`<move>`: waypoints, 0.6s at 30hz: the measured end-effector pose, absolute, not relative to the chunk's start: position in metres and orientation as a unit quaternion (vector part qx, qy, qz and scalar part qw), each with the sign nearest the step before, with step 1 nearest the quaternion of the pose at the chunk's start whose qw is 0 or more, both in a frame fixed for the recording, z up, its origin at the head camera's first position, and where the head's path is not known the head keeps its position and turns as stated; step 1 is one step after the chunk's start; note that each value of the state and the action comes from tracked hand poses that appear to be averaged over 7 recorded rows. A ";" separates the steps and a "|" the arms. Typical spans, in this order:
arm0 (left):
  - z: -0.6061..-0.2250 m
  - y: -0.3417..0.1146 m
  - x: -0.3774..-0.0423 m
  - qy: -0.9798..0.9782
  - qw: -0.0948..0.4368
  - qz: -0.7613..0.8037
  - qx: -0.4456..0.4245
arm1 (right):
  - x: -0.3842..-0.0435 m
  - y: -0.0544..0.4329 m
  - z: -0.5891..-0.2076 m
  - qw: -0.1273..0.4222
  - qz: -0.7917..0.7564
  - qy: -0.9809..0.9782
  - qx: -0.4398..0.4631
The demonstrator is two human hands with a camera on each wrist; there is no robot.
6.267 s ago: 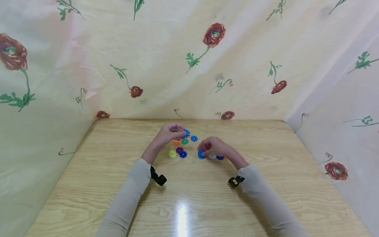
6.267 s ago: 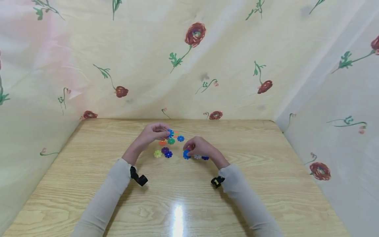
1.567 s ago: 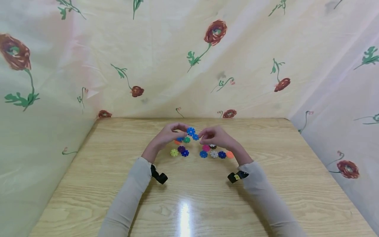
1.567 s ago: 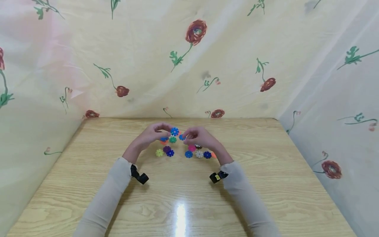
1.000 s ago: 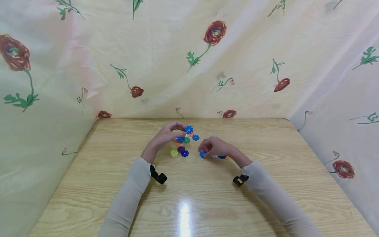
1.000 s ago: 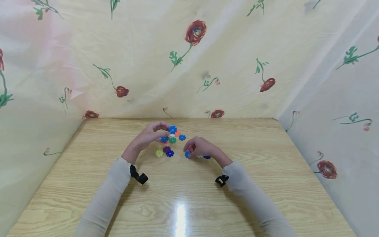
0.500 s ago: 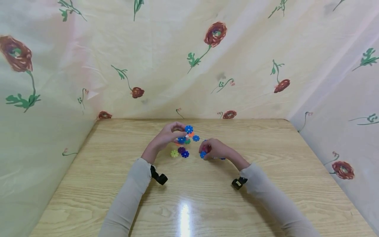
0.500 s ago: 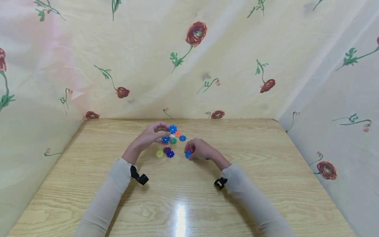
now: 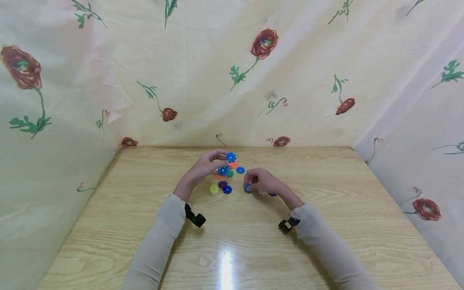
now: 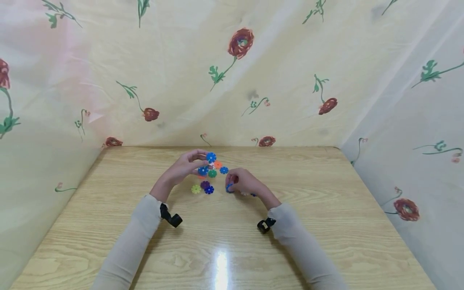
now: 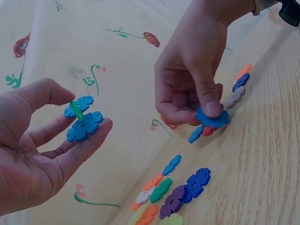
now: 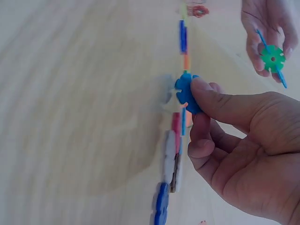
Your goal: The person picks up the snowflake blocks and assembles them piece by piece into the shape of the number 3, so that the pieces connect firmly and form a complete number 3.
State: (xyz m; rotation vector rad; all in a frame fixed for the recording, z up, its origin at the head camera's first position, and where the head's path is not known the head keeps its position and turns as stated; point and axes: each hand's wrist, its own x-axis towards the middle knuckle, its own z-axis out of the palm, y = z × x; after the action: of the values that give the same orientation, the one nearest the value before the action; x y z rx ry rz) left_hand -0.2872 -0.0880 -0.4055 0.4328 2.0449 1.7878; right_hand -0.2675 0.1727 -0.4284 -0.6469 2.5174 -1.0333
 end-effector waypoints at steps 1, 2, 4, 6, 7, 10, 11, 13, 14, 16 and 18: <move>-0.406 -0.088 -0.287 0.727 0.193 0.641 0.156 | -0.269 0.172 -0.428 0.163 -0.368 0.887 -0.227; -0.406 -0.088 -0.287 0.725 0.191 0.643 0.157 | -0.270 0.171 -0.427 0.152 -0.372 0.887 -0.228; -0.406 -0.088 -0.288 0.721 0.188 0.648 0.158 | -0.273 0.170 -0.424 0.132 -0.382 0.887 -0.224; -0.406 -0.087 -0.288 0.719 0.187 0.651 0.155 | -0.275 0.169 -0.420 0.110 -0.395 0.885 -0.219; -0.406 -0.086 -0.289 0.720 0.186 0.651 0.153 | -0.276 0.168 -0.418 0.100 -0.403 0.884 -0.215; -0.406 -0.085 -0.289 0.724 0.181 0.649 0.148 | -0.279 0.166 -0.411 0.076 -0.430 0.877 -0.199; -0.406 -0.085 -0.289 0.724 0.180 0.650 0.146 | -0.280 0.166 -0.409 0.071 -0.441 0.874 -0.190; -0.406 -0.085 -0.289 0.723 0.178 0.653 0.142 | -0.281 0.165 -0.405 0.062 -0.467 0.865 -0.175; -0.406 -0.085 -0.289 0.722 0.176 0.654 0.141 | -0.282 0.164 -0.403 0.056 -0.481 0.859 -0.167; -0.406 -0.084 -0.289 0.719 0.173 0.659 0.137 | -0.283 0.164 -0.399 0.044 -0.509 0.846 -0.154; -0.406 -0.084 -0.290 0.714 0.169 0.667 0.132 | -0.284 0.164 -0.396 0.030 -0.532 0.833 -0.151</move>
State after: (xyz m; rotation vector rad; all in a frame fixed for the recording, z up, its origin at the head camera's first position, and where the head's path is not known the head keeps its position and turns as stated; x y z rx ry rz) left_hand -0.2902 -0.0844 -0.4056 0.3749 2.0299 1.8955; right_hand -0.2841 0.1640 -0.3961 -0.4648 2.5677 -1.6411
